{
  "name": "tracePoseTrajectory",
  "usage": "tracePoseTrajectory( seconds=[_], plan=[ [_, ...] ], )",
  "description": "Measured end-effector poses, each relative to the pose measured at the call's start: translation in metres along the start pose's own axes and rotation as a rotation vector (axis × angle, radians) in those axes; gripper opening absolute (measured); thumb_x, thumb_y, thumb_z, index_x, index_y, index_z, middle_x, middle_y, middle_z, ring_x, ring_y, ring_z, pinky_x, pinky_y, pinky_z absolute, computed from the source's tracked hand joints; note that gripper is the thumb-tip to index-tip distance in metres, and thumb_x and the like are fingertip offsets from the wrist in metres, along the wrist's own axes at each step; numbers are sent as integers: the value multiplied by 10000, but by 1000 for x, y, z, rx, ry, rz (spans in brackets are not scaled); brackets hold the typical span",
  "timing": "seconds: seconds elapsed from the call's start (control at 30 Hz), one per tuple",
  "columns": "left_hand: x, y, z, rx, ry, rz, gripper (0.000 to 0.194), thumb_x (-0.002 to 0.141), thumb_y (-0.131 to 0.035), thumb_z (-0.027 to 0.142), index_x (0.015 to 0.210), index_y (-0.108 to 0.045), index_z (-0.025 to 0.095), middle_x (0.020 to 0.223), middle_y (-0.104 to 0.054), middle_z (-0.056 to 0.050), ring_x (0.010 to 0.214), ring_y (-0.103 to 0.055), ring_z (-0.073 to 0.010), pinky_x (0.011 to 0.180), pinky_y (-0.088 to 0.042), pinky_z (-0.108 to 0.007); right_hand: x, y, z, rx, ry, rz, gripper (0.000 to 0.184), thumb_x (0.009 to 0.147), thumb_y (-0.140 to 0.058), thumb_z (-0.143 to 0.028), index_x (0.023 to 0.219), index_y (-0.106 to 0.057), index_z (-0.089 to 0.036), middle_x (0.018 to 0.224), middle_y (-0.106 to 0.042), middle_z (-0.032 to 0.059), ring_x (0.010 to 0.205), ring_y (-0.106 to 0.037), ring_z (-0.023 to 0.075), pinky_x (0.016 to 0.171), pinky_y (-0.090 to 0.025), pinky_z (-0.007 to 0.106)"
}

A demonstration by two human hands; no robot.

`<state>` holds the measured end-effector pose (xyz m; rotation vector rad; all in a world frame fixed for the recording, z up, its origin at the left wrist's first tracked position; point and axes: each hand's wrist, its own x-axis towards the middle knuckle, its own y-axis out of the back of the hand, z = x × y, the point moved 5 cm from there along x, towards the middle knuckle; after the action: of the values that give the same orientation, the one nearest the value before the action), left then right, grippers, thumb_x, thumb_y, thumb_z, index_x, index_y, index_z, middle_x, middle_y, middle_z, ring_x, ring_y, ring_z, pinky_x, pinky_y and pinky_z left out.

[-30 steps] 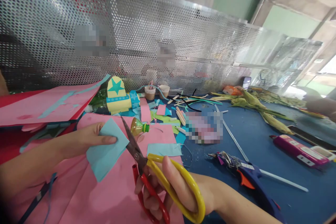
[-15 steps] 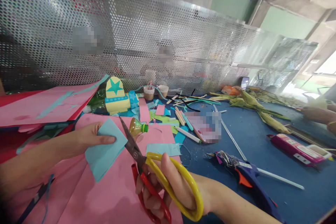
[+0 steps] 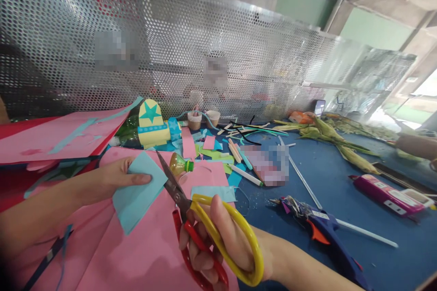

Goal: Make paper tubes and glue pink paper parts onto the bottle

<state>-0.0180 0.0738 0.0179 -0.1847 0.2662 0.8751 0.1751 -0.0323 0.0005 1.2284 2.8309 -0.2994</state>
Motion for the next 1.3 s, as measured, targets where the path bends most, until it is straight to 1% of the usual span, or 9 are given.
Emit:
tracePoseTrajectory(
  seconds=[0.1, 0.2, 0.3, 0.4, 0.5, 0.77, 0.9, 1.1, 1.3],
  plan=[
    [0, -1, 1, -10, -11, 6, 227, 601, -876, 398, 710, -763, 235, 665, -744, 48, 585, -677, -96, 556, -561, -155, -1, 1, 1, -7, 18, 1, 873, 731, -130, -911, 867, -529, -146, 543, -431, -51, 365, -390, 41, 319, -280, 128],
    [0, -1, 2, -7, -16, 17, 231, 592, -879, 404, 704, -766, 236, 648, -736, 51, 576, -669, -89, 562, -557, -148, 0, 1, 0, -7, 18, 10, 882, 716, -128, -920, 852, -525, -144, 535, -426, -53, 362, -376, 35, 319, -264, 128],
    [0, -2, 3, 0, -17, 25, 246, 575, -883, 418, 694, -768, 237, 623, -726, 53, 554, -657, -83, 561, -553, -145, 1, 0, -1, 38, -14, 29, 881, 683, -185, -943, 851, -518, -145, 538, -417, -56, 365, -361, 33, 297, -205, 126],
    [-1, -3, 4, -3, -6, 34, 254, 557, -888, 427, 686, -769, 243, 604, -718, 58, 538, -646, -77, 547, -546, -140, 2, -1, 2, 126, -41, 25, 877, 659, -262, -952, 883, -519, -145, 556, -415, -69, 348, -357, 26, 286, -239, 121],
    [-1, -3, 4, 3, 4, 43, 262, 548, -890, 432, 682, -770, 242, 604, -718, 56, 541, -648, -80, 543, -544, -139, 3, -1, 6, 168, -52, 12, 883, 660, -274, -949, 899, -529, -139, 544, -409, -79, 337, -365, 23, 292, -284, 116],
    [-1, 1, 2, 38, 4, 58, 273, 552, -882, 454, 659, -763, 232, 555, -696, 47, 497, -626, -80, 589, -556, -157, 5, -5, -3, 162, -74, 58, 846, 622, -316, -962, 827, -476, -157, 505, -393, -90, 330, -318, 7, 294, -212, 118],
    [0, 2, 2, 45, 3, 67, 275, 561, -881, 446, 634, -749, 216, 545, -686, 43, 514, -629, -82, 631, -563, -169, 4, -7, -1, 182, -114, 64, 856, 606, -325, -970, 847, -476, -162, 515, -384, -100, 318, -292, 1, 275, -214, 109],
    [-1, -2, 5, 24, -38, 48, 260, 576, -881, 406, 663, -741, 206, 614, -712, 33, 534, -631, -100, 537, -537, -175, -1, -3, 5, 149, -161, 84, 888, 606, -294, -975, 863, -510, -153, 528, -377, -94, 339, -288, 2, 286, -244, 104],
    [-1, -1, 4, 39, -9, 50, 263, 584, -875, 414, 694, -744, 214, 657, -722, 34, 585, -644, -108, 561, -534, -178, -4, 0, 12, 159, -163, 81, 834, 647, -330, -946, 874, -519, -167, 520, -382, -100, 318, -289, 2, 280, -268, 101]
  ],
)
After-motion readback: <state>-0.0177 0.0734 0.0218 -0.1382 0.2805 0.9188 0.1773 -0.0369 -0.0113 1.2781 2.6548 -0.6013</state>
